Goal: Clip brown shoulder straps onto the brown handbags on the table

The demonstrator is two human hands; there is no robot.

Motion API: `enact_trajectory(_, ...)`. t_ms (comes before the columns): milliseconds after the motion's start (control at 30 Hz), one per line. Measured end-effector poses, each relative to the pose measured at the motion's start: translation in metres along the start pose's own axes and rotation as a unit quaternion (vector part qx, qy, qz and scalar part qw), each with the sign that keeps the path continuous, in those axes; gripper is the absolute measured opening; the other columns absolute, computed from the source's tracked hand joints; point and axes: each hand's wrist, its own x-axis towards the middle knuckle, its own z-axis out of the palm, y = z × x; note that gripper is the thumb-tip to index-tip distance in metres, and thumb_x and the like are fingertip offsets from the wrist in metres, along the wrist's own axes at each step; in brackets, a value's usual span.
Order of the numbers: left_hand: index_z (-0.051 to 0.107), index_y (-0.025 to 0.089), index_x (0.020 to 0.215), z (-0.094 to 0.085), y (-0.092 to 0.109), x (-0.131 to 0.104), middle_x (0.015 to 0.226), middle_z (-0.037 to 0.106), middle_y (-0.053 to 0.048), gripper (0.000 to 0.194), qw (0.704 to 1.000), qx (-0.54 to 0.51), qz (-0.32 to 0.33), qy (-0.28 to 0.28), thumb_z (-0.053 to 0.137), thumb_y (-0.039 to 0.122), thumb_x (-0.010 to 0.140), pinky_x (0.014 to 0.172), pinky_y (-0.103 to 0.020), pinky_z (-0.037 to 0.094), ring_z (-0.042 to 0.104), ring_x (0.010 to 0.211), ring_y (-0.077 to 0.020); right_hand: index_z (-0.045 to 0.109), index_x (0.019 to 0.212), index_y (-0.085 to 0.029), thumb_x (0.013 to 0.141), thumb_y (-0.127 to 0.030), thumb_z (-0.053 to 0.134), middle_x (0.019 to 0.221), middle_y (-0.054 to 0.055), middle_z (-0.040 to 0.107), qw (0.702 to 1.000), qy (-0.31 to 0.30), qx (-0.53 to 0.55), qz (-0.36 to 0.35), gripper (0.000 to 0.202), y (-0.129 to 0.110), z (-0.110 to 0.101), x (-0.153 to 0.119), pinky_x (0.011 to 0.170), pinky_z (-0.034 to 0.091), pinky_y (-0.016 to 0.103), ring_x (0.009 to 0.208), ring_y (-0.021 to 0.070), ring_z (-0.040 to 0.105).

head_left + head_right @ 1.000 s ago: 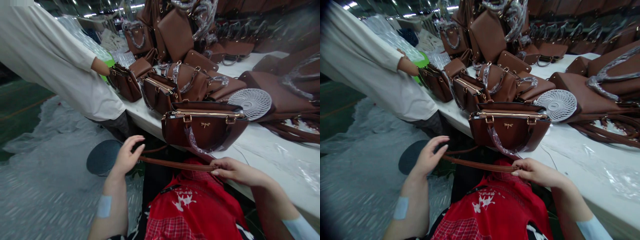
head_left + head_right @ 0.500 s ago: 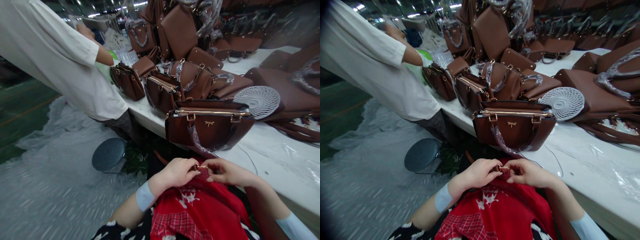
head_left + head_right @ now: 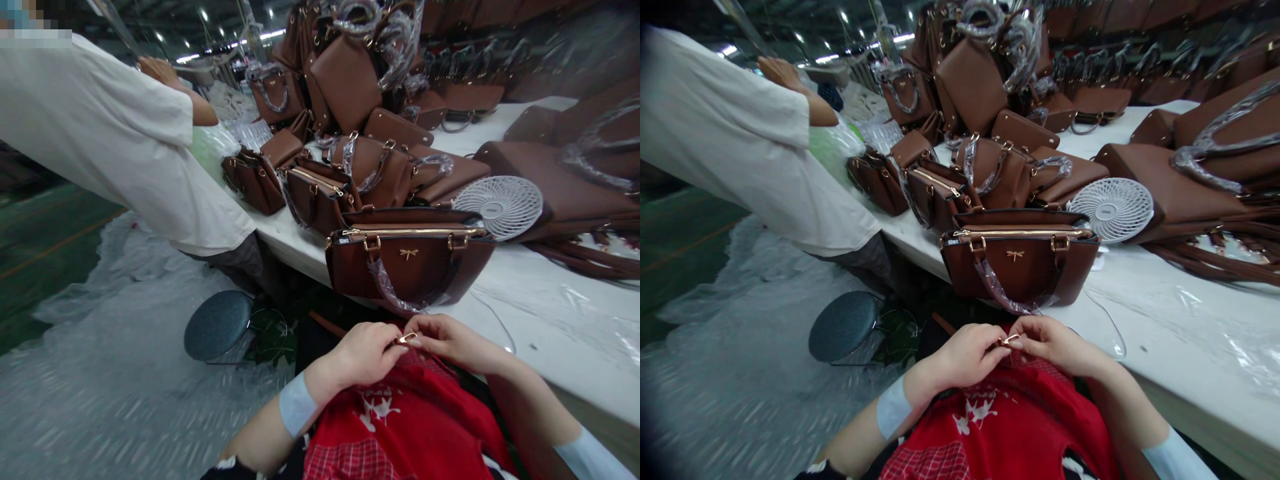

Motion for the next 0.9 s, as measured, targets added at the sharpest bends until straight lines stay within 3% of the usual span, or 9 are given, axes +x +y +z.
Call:
enact_trajectory(100, 0.061, 0.020, 0.092, -0.020, 0.008, 0.014, 0.090, 0.070, -0.004, 0.024, 0.999, 0.045, 0.019, 0.021, 0.041, 0.033, 0.098, 0.072, -0.027, 0.047, 0.065, 0.083, -0.0183, 0.064, 0.086, -0.018, 0.084, -0.057, 0.062, 0.074, 0.000, 0.062, 0.997, 0.070, -0.011, -0.033, 0.039, -0.015, -0.008, -0.005, 0.061, 0.042, 0.025, 0.067, 0.0142, 0.052)
enact_trajectory(200, 0.060, 0.021, 0.092, -0.056, 0.025, 0.035, 0.092, 0.070, -0.003, 0.027, 0.993, 0.093, 0.048, 0.060, 0.037, 0.032, 0.100, 0.074, -0.027, 0.047, 0.065, 0.084, -0.0177, 0.066, 0.090, -0.019, 0.086, -0.056, 0.059, 0.078, 0.003, 0.065, 0.978, 0.188, -0.008, -0.085, 0.039, -0.034, -0.029, -0.017, 0.065, 0.046, 0.026, 0.070, 0.0160, 0.056)
enact_trajectory(333, 0.061, 0.022, 0.093, -0.110, 0.063, 0.075, 0.094, 0.070, -0.004, 0.028, 0.976, 0.157, 0.077, 0.129, 0.036, 0.033, 0.100, 0.077, -0.029, 0.048, 0.065, 0.087, -0.0193, 0.063, 0.084, -0.019, 0.083, -0.058, 0.061, 0.067, 0.003, 0.061, 0.874, 0.456, 0.036, -0.162, 0.039, -0.041, -0.076, -0.032, 0.064, 0.048, 0.029, 0.065, 0.0167, 0.056)
enact_trajectory(433, 0.062, 0.022, 0.097, -0.134, 0.094, 0.117, 0.096, 0.071, -0.005, 0.029, 0.967, 0.183, 0.094, 0.152, 0.035, 0.033, 0.099, 0.077, -0.029, 0.048, 0.065, 0.088, -0.0202, 0.061, 0.086, -0.019, 0.078, -0.060, 0.065, 0.068, 0.002, 0.061, 0.804, 0.571, 0.058, -0.156, 0.042, -0.027, -0.114, -0.031, 0.061, 0.047, 0.029, 0.063, 0.0157, 0.056)
enact_trajectory(500, 0.063, 0.021, 0.099, -0.138, 0.110, 0.148, 0.097, 0.071, -0.006, 0.030, 0.963, 0.203, 0.101, 0.146, 0.035, 0.033, 0.099, 0.077, -0.029, 0.049, 0.066, 0.088, -0.0205, 0.061, 0.087, -0.018, 0.074, -0.064, 0.064, 0.064, 0.000, 0.060, 0.810, 0.572, 0.071, -0.108, 0.047, -0.015, -0.133, -0.024, 0.053, 0.044, 0.028, 0.055, 0.0140, 0.054)
enact_trajectory(567, 0.064, 0.021, 0.100, -0.134, 0.119, 0.178, 0.097, 0.072, -0.007, 0.032, 0.960, 0.225, 0.102, 0.133, 0.036, 0.034, 0.098, 0.078, -0.030, 0.049, 0.066, 0.089, -0.0216, 0.060, 0.083, -0.018, 0.072, -0.068, 0.062, 0.058, -0.002, 0.057, 0.852, 0.508, 0.106, -0.072, 0.052, -0.006, -0.142, -0.014, 0.045, 0.038, 0.026, 0.046, 0.0115, 0.048)
enact_trajectory(667, 0.066, 0.021, 0.096, -0.118, 0.119, 0.213, 0.096, 0.072, -0.009, 0.036, 0.958, 0.246, 0.090, 0.116, 0.035, 0.037, 0.098, 0.078, -0.032, 0.049, 0.067, 0.089, -0.0237, 0.059, 0.079, -0.017, 0.068, -0.068, 0.067, 0.054, -0.004, 0.054, 0.895, 0.401, 0.168, -0.102, 0.053, 0.000, -0.144, -0.001, 0.043, 0.036, 0.024, 0.042, 0.0090, 0.046)
enact_trajectory(800, 0.068, 0.019, 0.091, -0.093, 0.102, 0.236, 0.093, 0.073, -0.011, 0.042, 0.959, 0.258, 0.050, 0.110, 0.031, 0.038, 0.098, 0.077, -0.033, 0.050, 0.069, 0.086, -0.0240, 0.060, 0.082, -0.017, 0.057, -0.058, 0.081, 0.057, -0.005, 0.058, 0.868, 0.409, 0.246, -0.136, 0.052, 0.003, -0.141, 0.008, 0.046, 0.041, 0.024, 0.046, 0.0102, 0.052)
enact_trajectory(900, 0.068, 0.018, 0.092, -0.084, 0.091, 0.243, 0.092, 0.073, -0.011, 0.041, 0.959, 0.262, 0.044, 0.104, 0.033, 0.038, 0.098, 0.077, -0.032, 0.050, 0.069, 0.085, -0.0233, 0.061, 0.081, -0.017, 0.058, -0.051, 0.084, 0.063, -0.002, 0.063, 0.843, 0.426, 0.292, -0.149, 0.048, 0.010, -0.142, 0.012, 0.050, 0.045, 0.025, 0.052, 0.0118, 0.058)
